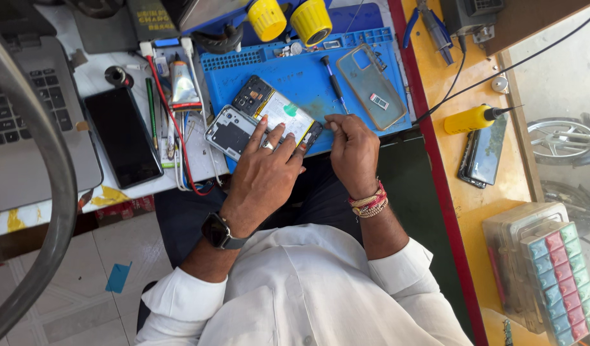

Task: The person disassembles a smartphone, removes the battery and internal components, and uses a screwdriver to manipulate parts on the workbench. The person handles the phone casing, battery, and small screws while working at a cluttered repair station.

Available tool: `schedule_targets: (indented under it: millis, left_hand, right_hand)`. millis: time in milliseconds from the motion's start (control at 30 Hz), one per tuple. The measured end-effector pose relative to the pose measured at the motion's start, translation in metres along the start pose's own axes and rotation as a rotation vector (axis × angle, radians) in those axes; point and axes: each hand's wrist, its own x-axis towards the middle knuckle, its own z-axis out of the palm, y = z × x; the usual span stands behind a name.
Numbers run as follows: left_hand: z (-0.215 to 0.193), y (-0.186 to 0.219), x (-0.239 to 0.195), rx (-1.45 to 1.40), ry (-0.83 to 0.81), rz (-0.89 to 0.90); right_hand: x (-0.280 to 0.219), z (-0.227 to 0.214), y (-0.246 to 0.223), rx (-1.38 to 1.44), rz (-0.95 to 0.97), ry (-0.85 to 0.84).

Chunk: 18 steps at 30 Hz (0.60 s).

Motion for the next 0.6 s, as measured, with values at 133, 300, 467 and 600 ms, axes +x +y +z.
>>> schedule_targets:
  millis: [133,300,467,600]
  left_hand:
    - [-0.007,0.002,0.001,0.002,0.003,0.003]
    - [-0.016,0.007,0.004,0.025,-0.035,-0.005]
    - [-0.019,0.010,0.007,0.032,-0.080,-0.024]
    - [-0.019,0.010,0.007,0.034,-0.087,-0.025]
  right_hand:
    - [0.002,0.000,-0.003,-0.056,-0.069,-0.018]
    - [0.001,0.000,-0.012,-0.139,-0.154,-0.008]
    - [-0.003,-0.002,-0.011,-0.144,-0.174,-0.006]
    - [-0.006,0.001,-0.010,-0.125,-0.197,0.036]
